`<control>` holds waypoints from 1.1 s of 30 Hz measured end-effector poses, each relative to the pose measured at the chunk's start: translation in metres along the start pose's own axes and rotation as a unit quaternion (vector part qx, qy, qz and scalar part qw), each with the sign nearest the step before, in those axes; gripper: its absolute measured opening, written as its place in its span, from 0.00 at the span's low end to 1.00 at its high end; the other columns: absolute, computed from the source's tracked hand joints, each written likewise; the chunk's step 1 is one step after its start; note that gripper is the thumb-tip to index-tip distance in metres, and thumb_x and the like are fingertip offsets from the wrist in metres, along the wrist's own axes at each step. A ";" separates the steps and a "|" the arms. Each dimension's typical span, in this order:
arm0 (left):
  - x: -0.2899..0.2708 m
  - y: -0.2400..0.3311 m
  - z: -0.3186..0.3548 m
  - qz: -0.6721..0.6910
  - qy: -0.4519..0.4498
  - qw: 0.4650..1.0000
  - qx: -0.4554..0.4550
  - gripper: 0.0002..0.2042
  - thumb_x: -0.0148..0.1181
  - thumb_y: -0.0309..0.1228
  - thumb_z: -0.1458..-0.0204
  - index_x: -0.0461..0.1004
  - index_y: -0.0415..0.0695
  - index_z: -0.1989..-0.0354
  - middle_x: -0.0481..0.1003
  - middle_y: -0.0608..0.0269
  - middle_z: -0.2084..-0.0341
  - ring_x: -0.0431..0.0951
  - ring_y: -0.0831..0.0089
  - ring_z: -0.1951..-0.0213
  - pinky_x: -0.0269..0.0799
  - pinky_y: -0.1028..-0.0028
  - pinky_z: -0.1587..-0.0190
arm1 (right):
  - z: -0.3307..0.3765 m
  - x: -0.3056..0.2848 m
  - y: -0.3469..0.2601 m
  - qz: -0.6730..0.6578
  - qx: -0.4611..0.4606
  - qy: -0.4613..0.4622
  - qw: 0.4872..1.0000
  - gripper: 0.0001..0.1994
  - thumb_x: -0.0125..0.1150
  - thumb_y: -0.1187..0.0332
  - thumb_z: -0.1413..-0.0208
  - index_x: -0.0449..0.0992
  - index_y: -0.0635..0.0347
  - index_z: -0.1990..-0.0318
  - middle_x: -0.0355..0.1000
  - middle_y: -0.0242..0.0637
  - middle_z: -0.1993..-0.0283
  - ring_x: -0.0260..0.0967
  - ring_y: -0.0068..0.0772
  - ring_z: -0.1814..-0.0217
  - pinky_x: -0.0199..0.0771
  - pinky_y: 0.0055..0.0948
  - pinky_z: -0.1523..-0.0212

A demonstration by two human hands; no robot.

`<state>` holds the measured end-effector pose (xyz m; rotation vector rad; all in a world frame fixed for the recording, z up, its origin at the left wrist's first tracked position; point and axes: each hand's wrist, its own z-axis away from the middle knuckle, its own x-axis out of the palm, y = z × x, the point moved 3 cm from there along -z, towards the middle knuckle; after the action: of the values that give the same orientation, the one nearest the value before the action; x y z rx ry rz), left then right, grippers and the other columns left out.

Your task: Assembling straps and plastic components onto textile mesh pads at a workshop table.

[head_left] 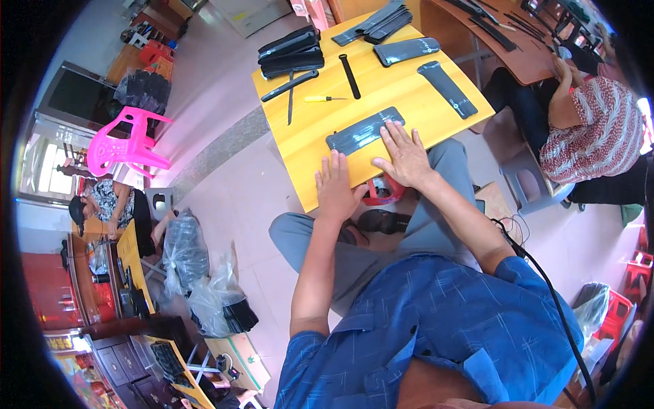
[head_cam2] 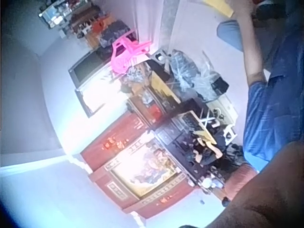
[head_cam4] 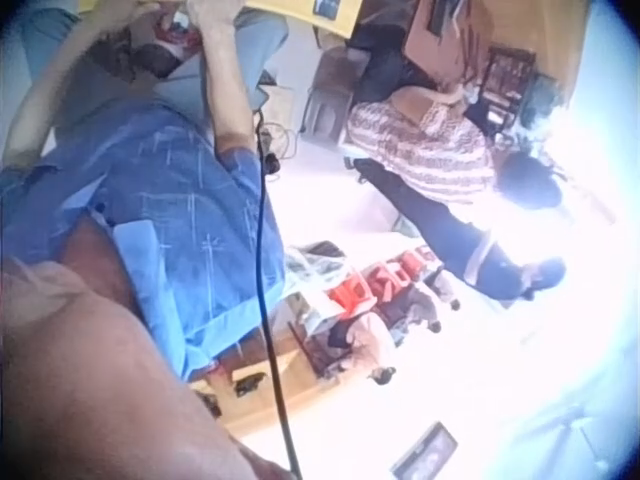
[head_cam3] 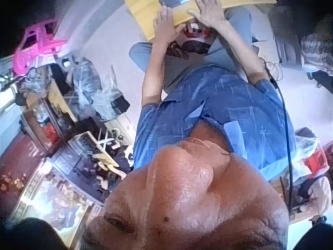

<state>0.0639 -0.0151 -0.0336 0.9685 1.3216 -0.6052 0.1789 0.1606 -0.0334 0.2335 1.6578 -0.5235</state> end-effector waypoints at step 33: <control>0.004 0.002 -0.002 0.008 0.019 1.000 0.004 0.50 0.73 0.37 0.54 0.49 0.40 0.24 0.47 0.51 0.23 0.44 0.45 0.23 0.46 0.40 0.27 | -0.032 -0.001 -0.051 -0.043 -0.162 -0.013 0.986 0.45 0.45 0.34 0.36 0.55 0.64 0.25 0.44 0.49 0.19 0.37 0.47 0.15 0.37 0.54 0.20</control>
<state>0.0651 -0.0116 -0.0364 1.0007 1.3450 -0.5813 0.1286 0.1312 -0.0197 -0.0843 1.7049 -0.3115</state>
